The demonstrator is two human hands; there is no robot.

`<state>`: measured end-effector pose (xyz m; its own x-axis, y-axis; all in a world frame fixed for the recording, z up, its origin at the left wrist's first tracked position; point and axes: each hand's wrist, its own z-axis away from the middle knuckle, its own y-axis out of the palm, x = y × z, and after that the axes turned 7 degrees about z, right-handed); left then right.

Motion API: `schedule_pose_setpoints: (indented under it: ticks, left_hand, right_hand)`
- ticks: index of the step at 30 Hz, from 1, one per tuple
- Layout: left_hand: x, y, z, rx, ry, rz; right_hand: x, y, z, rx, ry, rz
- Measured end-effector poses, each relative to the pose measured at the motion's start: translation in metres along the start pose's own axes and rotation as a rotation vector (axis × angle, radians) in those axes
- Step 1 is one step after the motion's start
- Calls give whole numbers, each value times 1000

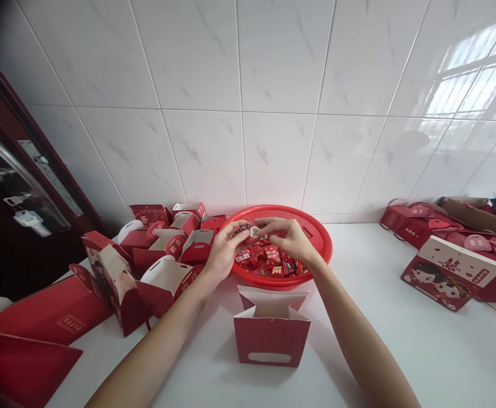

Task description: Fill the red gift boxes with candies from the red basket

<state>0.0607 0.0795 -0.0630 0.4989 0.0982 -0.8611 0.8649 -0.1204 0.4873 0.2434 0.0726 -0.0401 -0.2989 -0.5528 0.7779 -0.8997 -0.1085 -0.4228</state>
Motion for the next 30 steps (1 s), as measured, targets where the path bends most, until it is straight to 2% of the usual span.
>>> schedule_pose_setpoints:
  ticks: [7,13,16,19,22,24,30]
  left_hand:
    - [4,-3,1,37,74,-90]
    - [2,-1,4,80,120,-180]
    - [4,-1,4,77,148,-219]
    - [5,-2,3,25,153,-237]
    - [6,-2,3,-4,155,-268]
    - [6,-2,3,-5,154,-286]
    - [6,-2,3,-33,119,-311]
  right_hand:
    - [-6,1,0,-50,104,-27]
    - [-7,4,-2,-41,114,-81]
    - [-6,-4,-1,-4,105,0]
    - [-14,-21,0,33,150,197]
    - [-30,-37,3,173,270,546]
    - [-39,-41,5,299,329,670]
    - [-43,-31,7,550,346,704]
